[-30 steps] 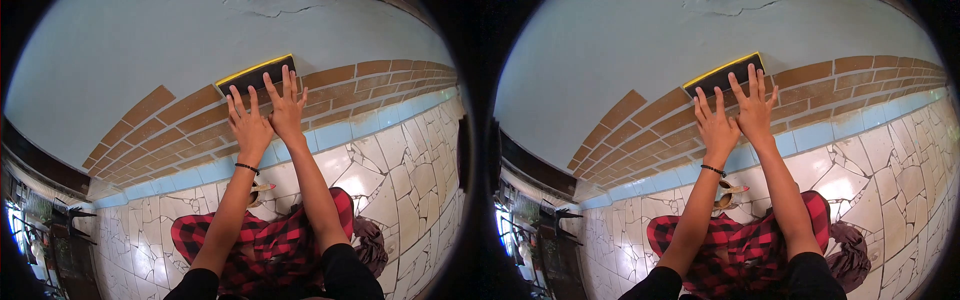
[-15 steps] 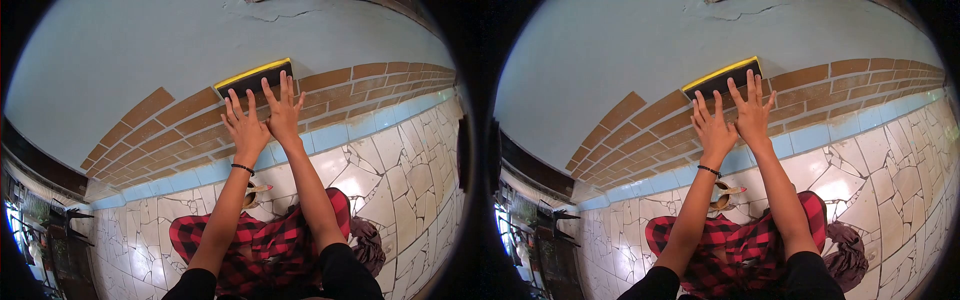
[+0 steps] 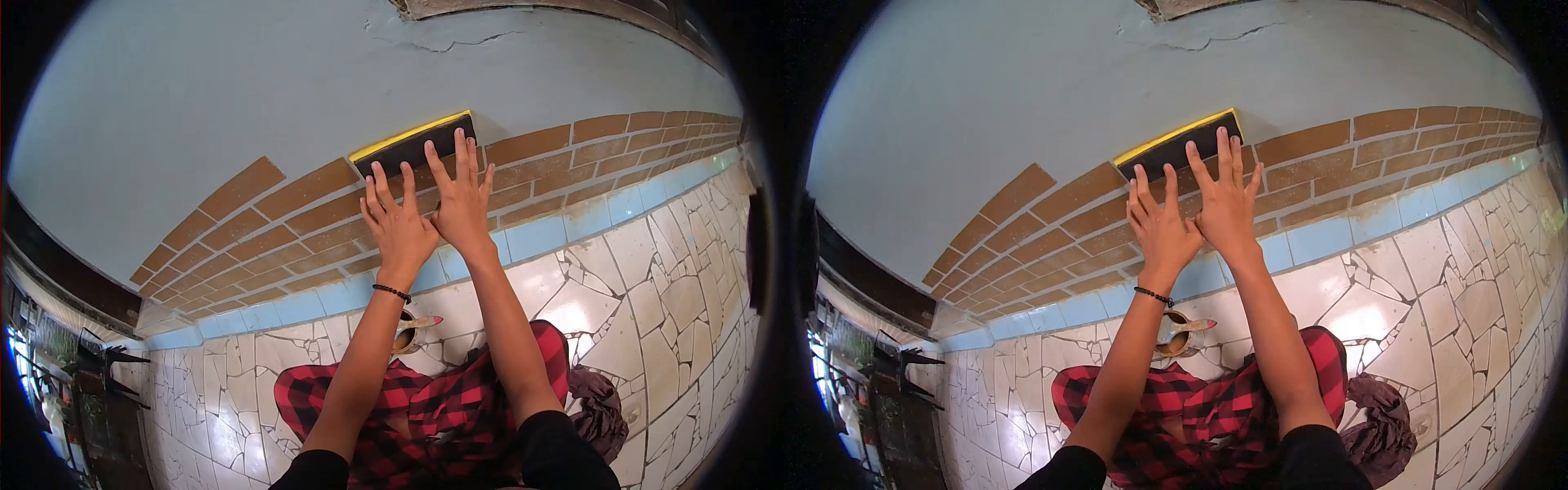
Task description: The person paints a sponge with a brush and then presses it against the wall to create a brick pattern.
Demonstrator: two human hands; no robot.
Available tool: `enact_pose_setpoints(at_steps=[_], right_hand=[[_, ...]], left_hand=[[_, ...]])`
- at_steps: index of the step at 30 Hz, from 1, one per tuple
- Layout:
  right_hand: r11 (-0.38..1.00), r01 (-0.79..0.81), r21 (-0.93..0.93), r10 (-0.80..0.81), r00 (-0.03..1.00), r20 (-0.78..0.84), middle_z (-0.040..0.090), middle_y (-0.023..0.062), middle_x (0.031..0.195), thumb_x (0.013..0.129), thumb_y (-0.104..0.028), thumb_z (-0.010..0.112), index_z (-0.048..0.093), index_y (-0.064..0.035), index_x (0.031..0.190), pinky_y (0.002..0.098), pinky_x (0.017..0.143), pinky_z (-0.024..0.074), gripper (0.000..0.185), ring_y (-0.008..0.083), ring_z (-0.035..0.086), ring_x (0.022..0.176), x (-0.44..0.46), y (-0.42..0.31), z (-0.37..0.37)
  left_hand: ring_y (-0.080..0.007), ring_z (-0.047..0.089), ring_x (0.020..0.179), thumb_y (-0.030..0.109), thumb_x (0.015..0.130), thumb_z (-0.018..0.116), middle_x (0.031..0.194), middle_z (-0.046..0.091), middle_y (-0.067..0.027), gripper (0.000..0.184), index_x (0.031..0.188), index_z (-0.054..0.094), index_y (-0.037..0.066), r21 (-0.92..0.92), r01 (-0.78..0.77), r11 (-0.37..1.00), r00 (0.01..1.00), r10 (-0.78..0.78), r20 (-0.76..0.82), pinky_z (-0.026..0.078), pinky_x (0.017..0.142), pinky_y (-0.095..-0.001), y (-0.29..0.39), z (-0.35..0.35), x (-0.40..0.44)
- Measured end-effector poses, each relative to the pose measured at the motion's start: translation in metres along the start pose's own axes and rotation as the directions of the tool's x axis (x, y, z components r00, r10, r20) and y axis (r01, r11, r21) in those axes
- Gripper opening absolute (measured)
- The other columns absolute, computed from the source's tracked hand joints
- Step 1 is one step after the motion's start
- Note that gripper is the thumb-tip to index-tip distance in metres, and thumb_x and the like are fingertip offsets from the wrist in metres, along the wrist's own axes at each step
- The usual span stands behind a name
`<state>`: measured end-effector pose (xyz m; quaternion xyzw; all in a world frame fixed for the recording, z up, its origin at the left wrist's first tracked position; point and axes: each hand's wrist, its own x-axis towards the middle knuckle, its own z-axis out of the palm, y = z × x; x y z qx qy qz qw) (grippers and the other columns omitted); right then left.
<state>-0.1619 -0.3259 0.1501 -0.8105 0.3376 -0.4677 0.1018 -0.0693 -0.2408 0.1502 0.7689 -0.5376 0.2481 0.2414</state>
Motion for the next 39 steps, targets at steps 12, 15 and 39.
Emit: enact_pose_setpoints(at_steps=[12, 15, 39], right_hand=[[0.999, 0.013, -0.048, -0.014, 1.000, -0.019, 0.008, 0.0145, 0.180, 0.078, -0.005, 0.078, 0.038, -0.0379, 0.167, 0.0792, 0.121, 0.0130, 0.102, 0.0386, 0.013, 0.166, -0.002, 0.007, 0.006], [0.999, 0.022, -0.041, -0.023, 0.999, -0.032, 0.008, 0.0150, 0.180, 0.081, -0.003, 0.072, 0.038, -0.0369, 0.167, 0.0793, 0.121, 0.0131, 0.099, 0.0388, 0.013, 0.166, -0.002, 0.009, 0.008], [0.995, 0.072, 0.067, -0.062, 0.988, -0.143, 0.013, 0.0187, 0.179, 0.082, -0.006, 0.070, 0.040, -0.0334, 0.166, 0.0766, 0.122, 0.0156, 0.093, 0.0418, 0.014, 0.165, -0.005, 0.011, 0.019]], left_hand=[[-0.0499, 0.021, 0.157, 0.011, 0.077, 0.073, 0.175, 0.010, -0.0271, 0.103, 0.170, 0.031, 0.019, 0.018, 0.016, 1.000, 0.999, -0.017, 0.045, 0.024, 0.124, -0.0607, 0.000, -0.009, 0.000], [-0.0496, 0.022, 0.156, 0.012, 0.077, 0.073, 0.175, 0.011, -0.0267, 0.103, 0.170, 0.031, 0.019, 0.032, 0.016, 0.999, 0.999, -0.017, 0.030, 0.025, 0.124, -0.0602, 0.000, -0.005, -0.001], [-0.0488, 0.025, 0.153, 0.016, 0.079, 0.074, 0.173, 0.013, -0.0272, 0.102, 0.170, 0.031, 0.024, 0.067, -0.028, 0.997, 0.999, 0.030, -0.033, 0.027, 0.121, -0.0608, -0.005, 0.003, -0.004]])
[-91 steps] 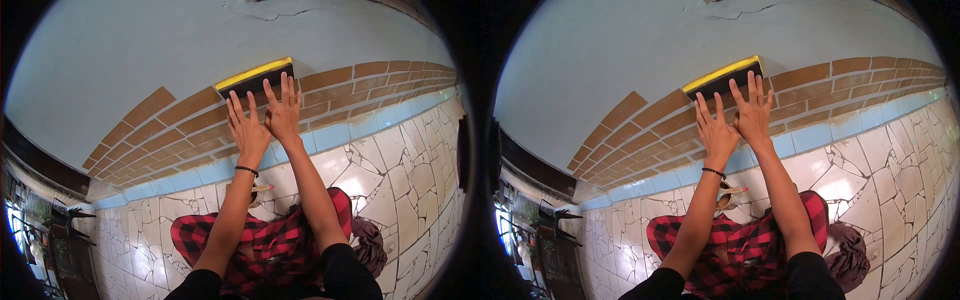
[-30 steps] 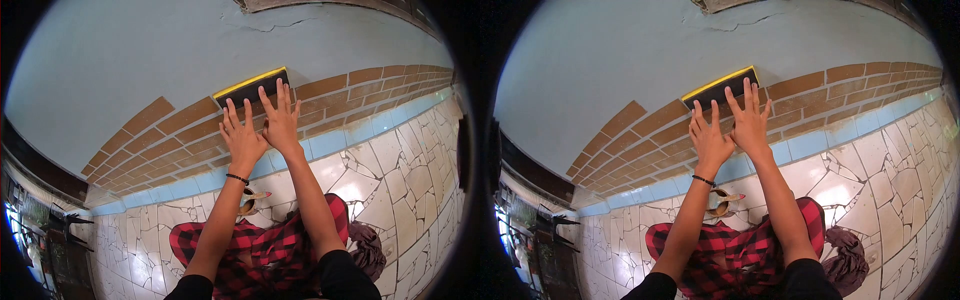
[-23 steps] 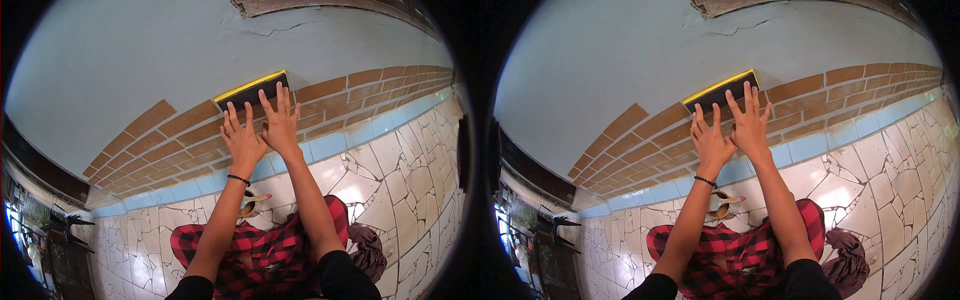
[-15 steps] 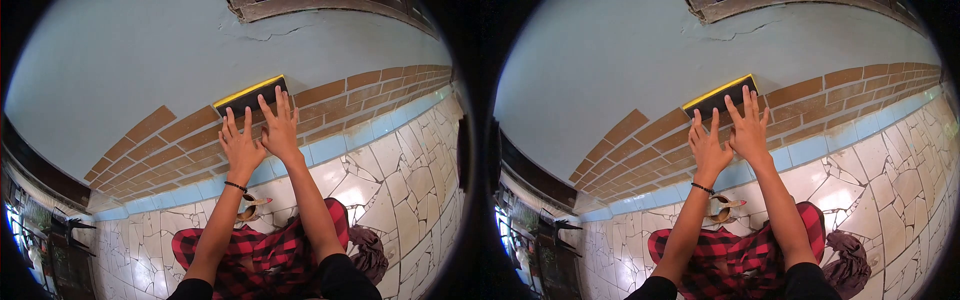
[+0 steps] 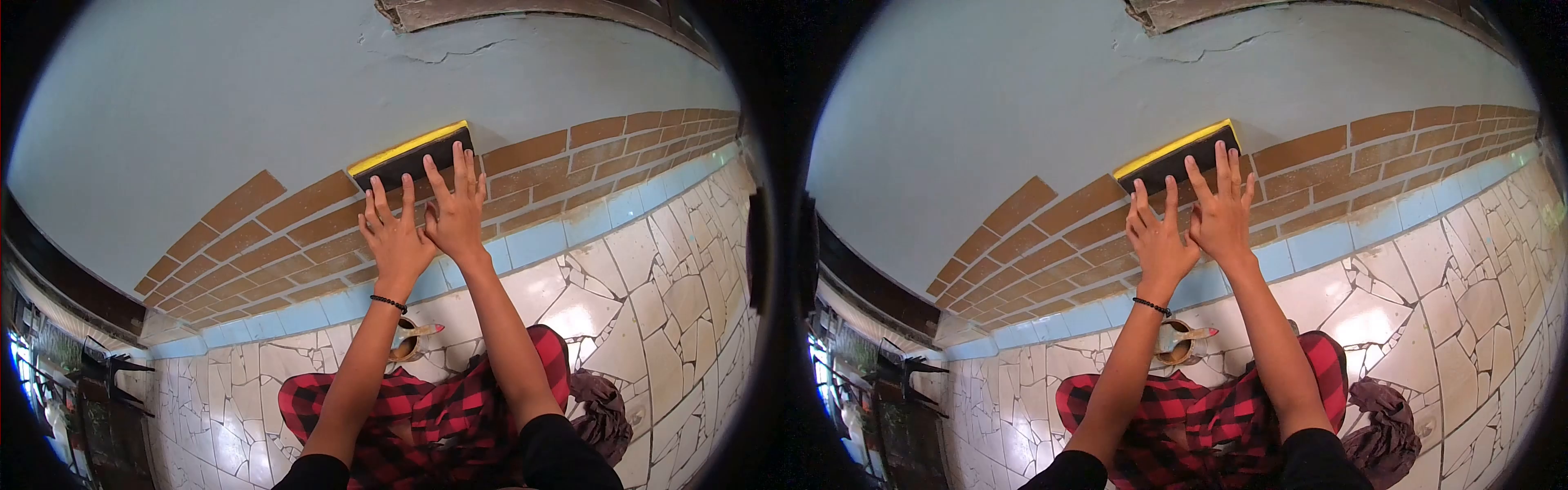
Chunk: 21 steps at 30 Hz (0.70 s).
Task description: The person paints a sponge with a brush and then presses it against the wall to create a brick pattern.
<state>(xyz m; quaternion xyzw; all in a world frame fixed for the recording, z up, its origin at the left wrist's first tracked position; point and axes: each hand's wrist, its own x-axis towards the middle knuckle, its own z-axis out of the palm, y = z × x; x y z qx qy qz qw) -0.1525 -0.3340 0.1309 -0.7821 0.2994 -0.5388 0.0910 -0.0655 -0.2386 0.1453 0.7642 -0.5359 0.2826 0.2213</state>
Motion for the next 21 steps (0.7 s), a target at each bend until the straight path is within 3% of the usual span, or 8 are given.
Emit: enact_pose_setpoints(at_steps=[14, 21], right_hand=[[0.999, -0.020, -0.046, 0.022, 0.999, 0.035, 0.012, 0.0194, 0.179, 0.084, -0.004, 0.068, 0.038, -0.0338, 0.167, 0.0772, 0.121, 0.0182, 0.093, 0.0429, 0.012, 0.165, 0.005, -0.006, 0.000], [1.000, -0.006, -0.012, 0.007, 1.000, 0.029, 0.013, 0.0190, 0.178, 0.082, -0.008, 0.072, 0.038, -0.0318, 0.168, 0.0758, 0.122, 0.0198, 0.095, 0.0429, 0.014, 0.164, 0.003, -0.007, -0.007]], left_hand=[[-0.0522, 0.024, 0.152, 0.027, 0.086, 0.074, 0.172, 0.012, -0.0291, 0.093, 0.170, 0.032, 0.024, 0.007, -0.034, 0.999, 0.998, 0.034, -0.049, 0.031, 0.118, -0.0651, -0.007, 0.012, 0.006], [-0.0526, 0.023, 0.153, 0.032, 0.088, 0.073, 0.173, 0.011, -0.0281, 0.092, 0.169, 0.033, 0.023, -0.032, -0.023, 0.999, 0.999, 0.024, 0.040, 0.033, 0.116, -0.0679, -0.008, -0.003, 0.005]])
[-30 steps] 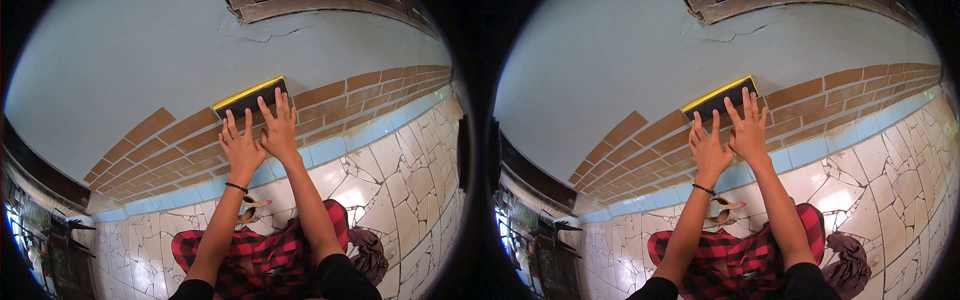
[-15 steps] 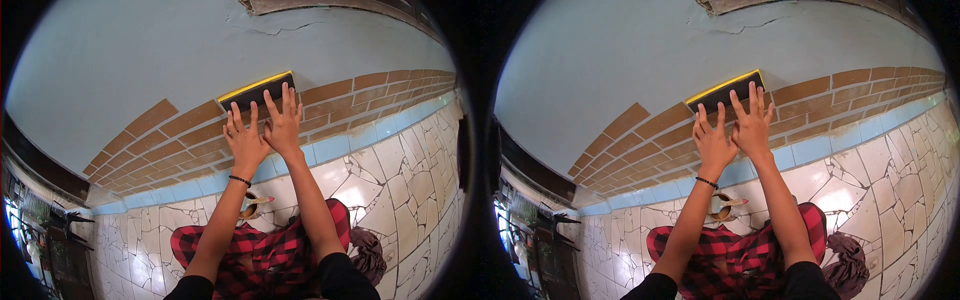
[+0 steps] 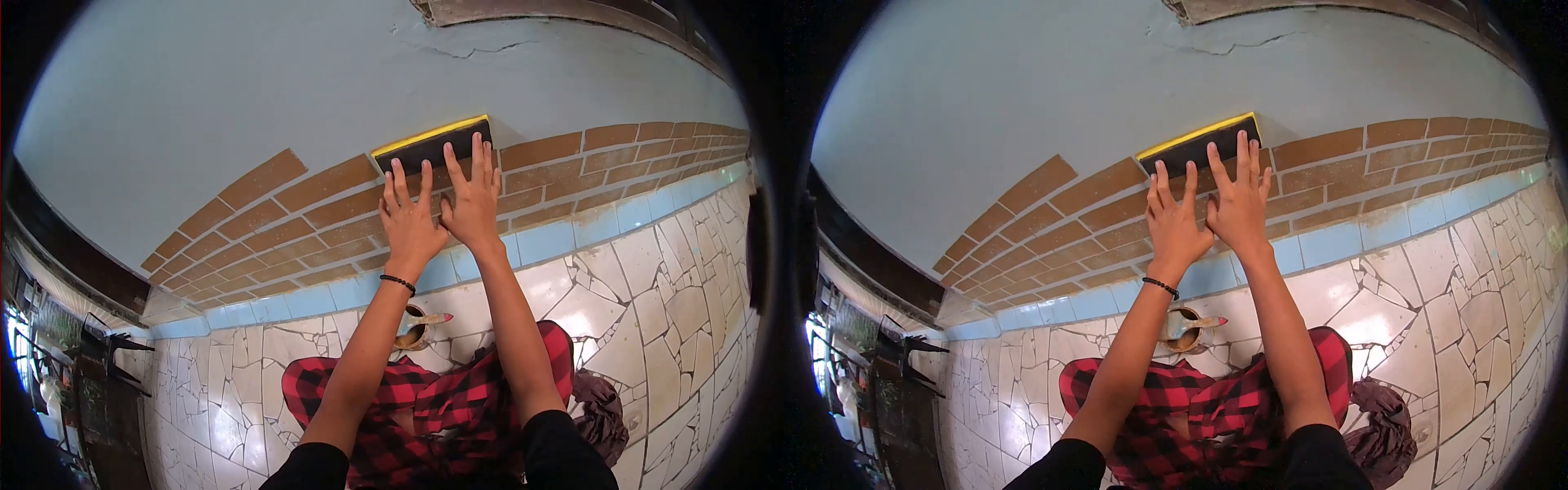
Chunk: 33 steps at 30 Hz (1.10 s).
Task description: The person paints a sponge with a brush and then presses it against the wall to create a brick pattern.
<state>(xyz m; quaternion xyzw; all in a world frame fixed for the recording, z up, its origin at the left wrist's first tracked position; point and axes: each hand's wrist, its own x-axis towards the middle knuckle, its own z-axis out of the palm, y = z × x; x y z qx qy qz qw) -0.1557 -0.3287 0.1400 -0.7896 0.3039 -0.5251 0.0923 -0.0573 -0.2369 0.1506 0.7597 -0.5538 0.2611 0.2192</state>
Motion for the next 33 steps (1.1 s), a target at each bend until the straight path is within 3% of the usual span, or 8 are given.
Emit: enact_pose_setpoints(at_steps=[5, 11, 17, 23, 26, 33], right_hand=[[1.000, -0.007, -0.025, 0.007, 1.000, -0.004, 0.019, 0.0189, 0.177, 0.082, -0.008, 0.071, 0.043, -0.0288, 0.165, 0.0741, 0.122, 0.0199, 0.090, 0.0416, 0.018, 0.163, -0.002, -0.002, -0.004], [0.999, -0.038, -0.025, 0.032, 0.981, -0.189, 0.030, 0.0191, 0.174, 0.084, -0.009, 0.068, 0.056, -0.0240, 0.157, 0.0703, 0.121, 0.0205, 0.076, 0.0408, 0.026, 0.161, -0.013, -0.004, 0.012], [0.998, -0.057, -0.033, 0.048, 0.971, -0.232, 0.032, 0.0195, 0.173, 0.084, -0.009, 0.068, 0.056, -0.0238, 0.157, 0.0696, 0.121, 0.0210, 0.075, 0.0409, 0.028, 0.161, -0.016, -0.006, 0.019], [0.999, -0.010, 0.034, 0.017, 0.977, -0.214, 0.026, 0.0209, 0.175, 0.084, -0.008, 0.069, 0.053, -0.0220, 0.158, 0.0730, 0.120, 0.0238, 0.077, 0.0450, 0.023, 0.162, -0.009, 0.001, 0.025], [0.988, 0.016, 0.153, 0.007, 0.990, -0.143, 0.020, 0.0216, 0.176, 0.081, -0.007, 0.073, 0.050, -0.0197, 0.158, 0.0733, 0.120, 0.0269, 0.081, 0.0478, 0.019, 0.162, -0.002, 0.007, 0.017], [0.983, -0.023, 0.184, 0.030, 0.999, -0.037, 0.014, 0.0217, 0.177, 0.078, -0.009, 0.079, 0.047, -0.0150, 0.157, 0.0673, 0.120, 0.0321, 0.086, 0.0492, 0.015, 0.162, 0.002, 0.000, 0.000]], left_hand=[[-0.0520, 0.024, 0.153, 0.036, 0.088, 0.073, 0.173, 0.011, -0.0276, 0.090, 0.169, 0.034, 0.023, 0.034, 0.014, 0.999, 1.000, -0.014, -0.016, 0.036, 0.114, -0.0681, 0.002, 0.005, 0.001], [-0.0509, 0.026, 0.152, 0.038, 0.090, 0.073, 0.173, 0.013, -0.0275, 0.088, 0.168, 0.035, 0.025, 0.063, -0.007, 0.998, 0.999, 0.010, -0.045, 0.038, 0.112, -0.0666, -0.001, 0.007, -0.001], [-0.0509, 0.026, 0.152, 0.038, 0.091, 0.074, 0.172, 0.013, -0.0282, 0.089, 0.169, 0.034, 0.026, 0.103, -0.028, 0.994, 0.998, 0.033, -0.052, 0.038, 0.112, -0.0659, -0.004, 0.010, -0.002], [-0.0532, 0.024, 0.152, 0.035, 0.089, 0.076, 0.172, 0.012, -0.0293, 0.092, 0.170, 0.032, 0.025, 0.073, -0.040, 0.997, 0.993, 0.048, -0.105, 0.038, 0.112, -0.0668, -0.004, 0.017, 0.001], [-0.0548, 0.023, 0.152, 0.033, 0.088, 0.075, 0.172, 0.010, -0.0296, 0.093, 0.170, 0.031, 0.024, 0.045, -0.021, 0.999, 0.998, 0.024, -0.055, 0.038, 0.113, -0.0674, -0.001, 0.014, 0.001], [-0.0563, 0.023, 0.151, 0.030, 0.086, 0.075, 0.171, 0.011, -0.0302, 0.095, 0.170, 0.031, 0.023, 0.012, -0.006, 1.000, 1.000, 0.007, -0.023, 0.037, 0.114, -0.0686, 0.003, 0.007, 0.001]])
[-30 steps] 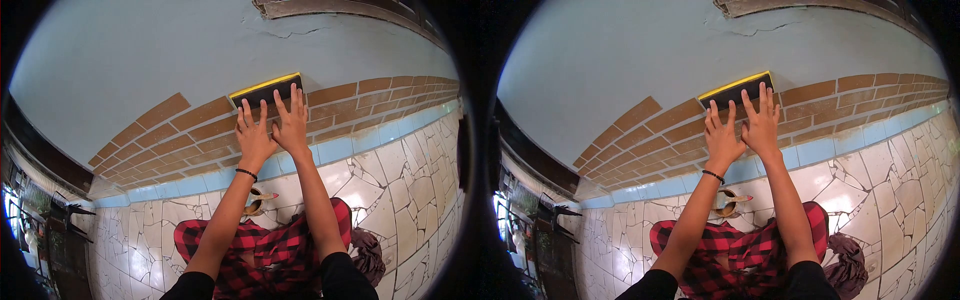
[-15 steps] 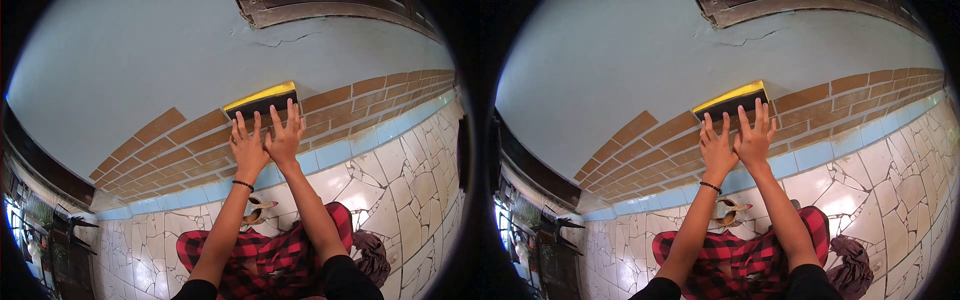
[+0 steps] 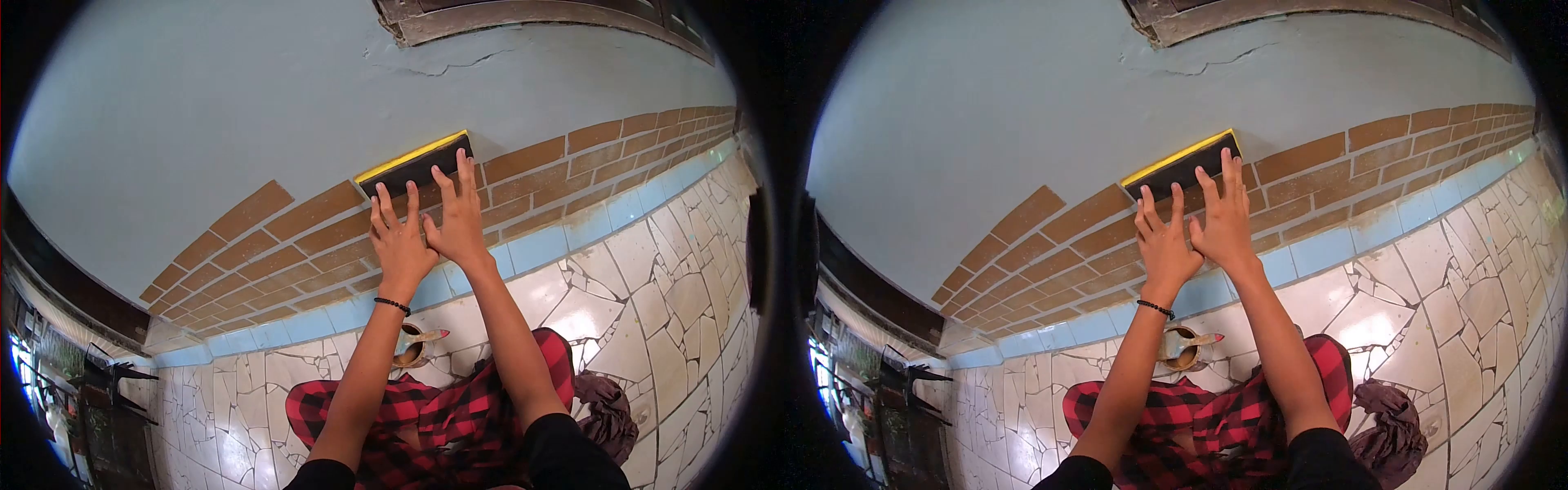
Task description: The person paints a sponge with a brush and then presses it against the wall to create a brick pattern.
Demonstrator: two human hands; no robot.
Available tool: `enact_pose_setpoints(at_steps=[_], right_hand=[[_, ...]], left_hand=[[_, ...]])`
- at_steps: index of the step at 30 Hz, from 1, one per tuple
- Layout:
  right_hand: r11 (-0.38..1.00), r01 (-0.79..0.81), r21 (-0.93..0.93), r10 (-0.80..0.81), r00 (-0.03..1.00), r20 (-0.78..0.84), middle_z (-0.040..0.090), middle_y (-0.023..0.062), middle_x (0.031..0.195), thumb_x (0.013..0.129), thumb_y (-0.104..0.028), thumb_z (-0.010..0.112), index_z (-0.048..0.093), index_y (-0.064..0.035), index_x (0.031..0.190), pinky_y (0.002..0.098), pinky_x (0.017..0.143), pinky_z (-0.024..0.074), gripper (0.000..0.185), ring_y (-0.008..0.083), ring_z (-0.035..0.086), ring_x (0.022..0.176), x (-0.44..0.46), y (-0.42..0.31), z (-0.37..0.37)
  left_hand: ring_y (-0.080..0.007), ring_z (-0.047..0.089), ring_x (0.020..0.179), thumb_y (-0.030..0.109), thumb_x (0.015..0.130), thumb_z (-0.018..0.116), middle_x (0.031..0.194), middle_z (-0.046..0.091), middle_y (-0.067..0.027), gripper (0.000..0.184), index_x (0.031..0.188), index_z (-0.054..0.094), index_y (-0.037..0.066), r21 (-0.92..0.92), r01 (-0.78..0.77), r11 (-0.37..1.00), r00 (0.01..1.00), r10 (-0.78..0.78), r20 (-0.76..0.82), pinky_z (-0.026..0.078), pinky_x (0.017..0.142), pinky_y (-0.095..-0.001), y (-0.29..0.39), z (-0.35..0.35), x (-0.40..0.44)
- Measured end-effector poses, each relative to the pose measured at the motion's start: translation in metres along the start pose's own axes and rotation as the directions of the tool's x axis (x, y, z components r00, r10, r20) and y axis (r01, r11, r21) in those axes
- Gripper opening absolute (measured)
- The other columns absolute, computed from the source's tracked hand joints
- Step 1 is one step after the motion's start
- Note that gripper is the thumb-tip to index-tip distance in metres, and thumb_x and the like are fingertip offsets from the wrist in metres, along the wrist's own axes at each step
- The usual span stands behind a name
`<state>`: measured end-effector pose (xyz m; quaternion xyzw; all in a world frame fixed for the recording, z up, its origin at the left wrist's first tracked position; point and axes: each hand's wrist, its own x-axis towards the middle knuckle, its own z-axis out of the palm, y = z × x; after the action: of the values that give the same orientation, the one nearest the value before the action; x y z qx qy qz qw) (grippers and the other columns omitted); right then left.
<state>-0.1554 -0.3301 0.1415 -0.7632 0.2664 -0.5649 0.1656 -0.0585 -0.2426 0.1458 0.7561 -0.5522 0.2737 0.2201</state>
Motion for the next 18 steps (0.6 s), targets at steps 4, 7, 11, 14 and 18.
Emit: enact_pose_setpoints(at_steps=[4, 7, 11, 14, 18], right_hand=[[1.000, 0.005, 0.027, -0.005, 1.000, 0.018, 0.016, 0.0217, 0.176, 0.078, -0.010, 0.079, 0.048, -0.0133, 0.154, 0.0634, 0.120, 0.0344, 0.082, 0.0487, 0.016, 0.162, 0.002, -0.002, -0.007], [0.999, 0.038, 0.029, -0.037, 0.998, -0.045, 0.024, 0.0215, 0.173, 0.078, -0.009, 0.077, 0.054, -0.0112, 0.148, 0.0608, 0.119, 0.0363, 0.074, 0.0490, 0.023, 0.160, 0.002, 0.000, -0.010], [0.998, 0.060, -0.018, -0.063, 0.979, -0.194, 0.039, 0.0206, 0.165, 0.079, -0.009, 0.075, 0.062, -0.0086, 0.139, 0.0587, 0.116, 0.0388, 0.061, 0.0483, 0.036, 0.152, 0.003, 0.002, -0.007], [0.998, 0.056, -0.027, -0.060, 0.971, -0.232, 0.044, 0.0211, 0.161, 0.080, -0.007, 0.074, 0.064, -0.0081, 0.137, 0.0590, 0.116, 0.0386, 0.058, 0.0473, 0.041, 0.149, 0.000, 0.001, -0.005], [0.991, 0.085, -0.104, -0.107, 0.965, -0.239, 0.039, 0.0227, 0.165, 0.080, -0.005, 0.072, 0.062, -0.0086, 0.143, 0.0598, 0.118, 0.0367, 0.064, 0.0481, 0.036, 0.153, -0.010, 0.002, 0.006]], left_hand=[[-0.0547, 0.025, 0.150, 0.027, 0.084, 0.076, 0.171, 0.014, -0.0299, 0.096, 0.169, 0.032, 0.023, -0.015, -0.011, 1.000, 1.000, 0.011, 0.001, 0.036, 0.114, -0.0679, -0.003, -0.004, 0.000], [-0.0520, 0.027, 0.150, 0.025, 0.081, 0.078, 0.169, 0.016, -0.0296, 0.097, 0.168, 0.035, 0.023, -0.003, -0.012, 1.000, 1.000, 0.013, 0.020, 0.036, 0.114, -0.0651, -0.003, -0.009, 0.001], [-0.0487, 0.028, 0.149, 0.022, 0.079, 0.080, 0.167, 0.020, -0.0299, 0.097, 0.167, 0.038, 0.023, 0.000, -0.038, 0.999, 0.999, 0.038, -0.005, 0.033, 0.114, -0.0608, -0.004, -0.017, 0.000], [-0.0470, 0.025, 0.153, 0.017, 0.078, 0.079, 0.168, 0.020, -0.0275, 0.101, 0.168, 0.034, 0.022, -0.064, -0.035, 0.997, 0.999, 0.035, 0.004, 0.028, 0.120, -0.0610, -0.002, -0.018, -0.001], [-0.0479, 0.026, 0.153, 0.025, 0.083, 0.075, 0.168, 0.021, -0.0296, 0.093, 0.167, 0.037, 0.019, -0.013, -0.069, 0.998, 0.997, 0.069, -0.040, 0.028, 0.120, -0.0605, -0.006, -0.011, -0.003]])
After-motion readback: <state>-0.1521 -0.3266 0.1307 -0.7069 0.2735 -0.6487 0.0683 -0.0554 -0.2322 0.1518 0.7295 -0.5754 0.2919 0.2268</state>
